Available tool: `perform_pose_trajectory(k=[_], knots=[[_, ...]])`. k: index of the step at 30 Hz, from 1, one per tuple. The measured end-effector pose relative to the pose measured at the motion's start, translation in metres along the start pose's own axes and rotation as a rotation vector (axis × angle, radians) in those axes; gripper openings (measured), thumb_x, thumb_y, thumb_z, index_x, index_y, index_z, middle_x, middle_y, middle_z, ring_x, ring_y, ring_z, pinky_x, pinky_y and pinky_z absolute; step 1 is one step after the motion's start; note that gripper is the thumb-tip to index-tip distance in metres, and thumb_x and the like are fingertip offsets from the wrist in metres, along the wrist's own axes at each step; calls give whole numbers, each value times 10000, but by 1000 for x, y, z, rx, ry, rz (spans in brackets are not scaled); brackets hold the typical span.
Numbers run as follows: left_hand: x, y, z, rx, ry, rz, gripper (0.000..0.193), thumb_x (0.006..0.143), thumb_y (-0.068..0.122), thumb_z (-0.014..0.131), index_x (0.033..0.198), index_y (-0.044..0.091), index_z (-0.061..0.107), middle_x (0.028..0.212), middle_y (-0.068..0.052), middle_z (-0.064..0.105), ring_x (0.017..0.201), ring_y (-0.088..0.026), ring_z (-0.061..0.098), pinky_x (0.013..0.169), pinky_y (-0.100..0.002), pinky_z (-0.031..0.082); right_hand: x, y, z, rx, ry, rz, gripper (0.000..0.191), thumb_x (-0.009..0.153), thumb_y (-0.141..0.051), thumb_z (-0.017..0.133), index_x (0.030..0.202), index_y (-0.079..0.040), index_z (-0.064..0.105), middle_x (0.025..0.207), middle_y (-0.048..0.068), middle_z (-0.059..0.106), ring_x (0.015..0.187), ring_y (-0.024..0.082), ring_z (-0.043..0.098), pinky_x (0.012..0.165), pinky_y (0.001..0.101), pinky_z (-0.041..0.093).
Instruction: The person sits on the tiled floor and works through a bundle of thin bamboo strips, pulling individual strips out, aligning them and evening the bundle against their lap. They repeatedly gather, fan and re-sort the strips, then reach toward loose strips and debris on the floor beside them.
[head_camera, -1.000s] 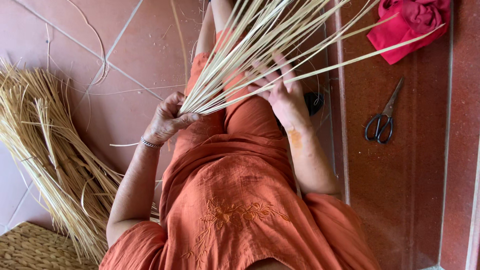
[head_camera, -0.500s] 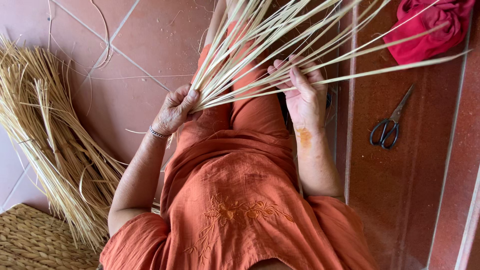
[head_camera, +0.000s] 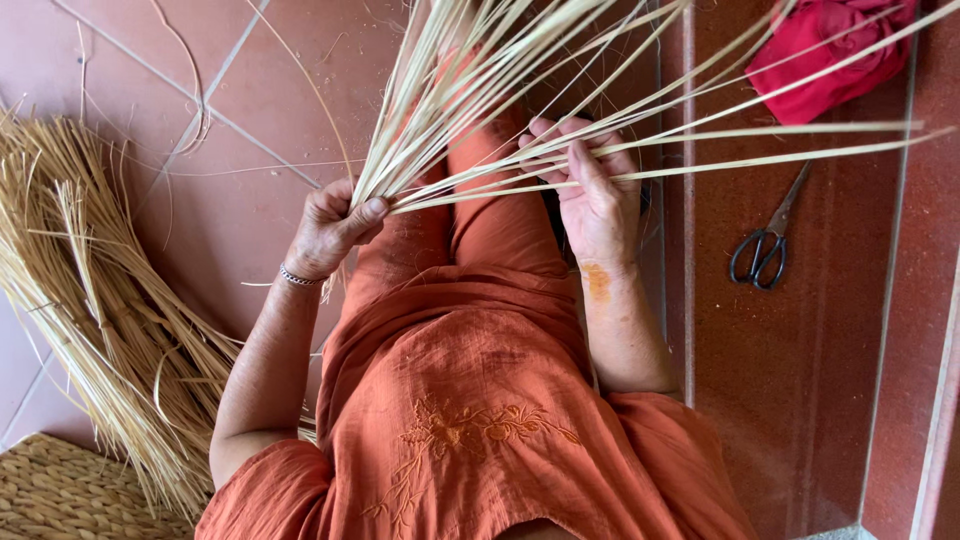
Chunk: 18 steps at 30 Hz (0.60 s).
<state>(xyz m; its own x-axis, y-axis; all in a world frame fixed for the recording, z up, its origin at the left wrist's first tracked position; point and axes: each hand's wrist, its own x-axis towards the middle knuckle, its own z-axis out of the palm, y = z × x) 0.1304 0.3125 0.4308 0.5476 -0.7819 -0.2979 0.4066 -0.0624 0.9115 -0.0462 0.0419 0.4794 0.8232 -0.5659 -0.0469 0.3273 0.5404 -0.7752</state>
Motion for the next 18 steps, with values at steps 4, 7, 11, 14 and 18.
perform_pose_trajectory(k=[4,7,11,14,18], knots=[[-2,0,-1,9,-7,-6,162,1017,195,706,993,35,703,710,59,537,605,-32,420,509,-217,332,-2,2,-6,-20,-38,-34,189,1098,-84,589,1259,-7,651,1252,239,705,1185,354,712,1093,507,587],[-1,-1,1,-1,-12,-14,179,1021,200,704,985,25,705,691,51,535,591,-41,413,498,-223,321,-4,3,-7,-9,-62,-48,179,1099,-78,576,1247,-8,649,1247,236,712,1189,347,711,1086,508,590],[1,0,4,-37,-5,-21,214,1029,227,673,1046,24,739,677,49,523,565,-49,415,486,-225,314,-6,4,-6,26,-30,-47,176,1109,-55,552,1249,-3,647,1233,229,713,1202,336,705,1125,513,580],[2,1,5,-41,14,-17,227,1047,231,654,1038,22,741,666,29,545,558,-59,439,482,-229,320,-9,4,-6,18,-50,-54,179,1111,-62,536,1244,-15,648,1221,217,718,1193,324,708,1113,515,588],[2,1,4,19,22,-21,211,1034,217,664,1033,23,748,674,21,568,559,-60,444,489,-231,338,-13,8,-9,11,-74,-65,174,1114,-70,541,1241,-23,651,1210,206,728,1183,322,713,1092,504,594]])
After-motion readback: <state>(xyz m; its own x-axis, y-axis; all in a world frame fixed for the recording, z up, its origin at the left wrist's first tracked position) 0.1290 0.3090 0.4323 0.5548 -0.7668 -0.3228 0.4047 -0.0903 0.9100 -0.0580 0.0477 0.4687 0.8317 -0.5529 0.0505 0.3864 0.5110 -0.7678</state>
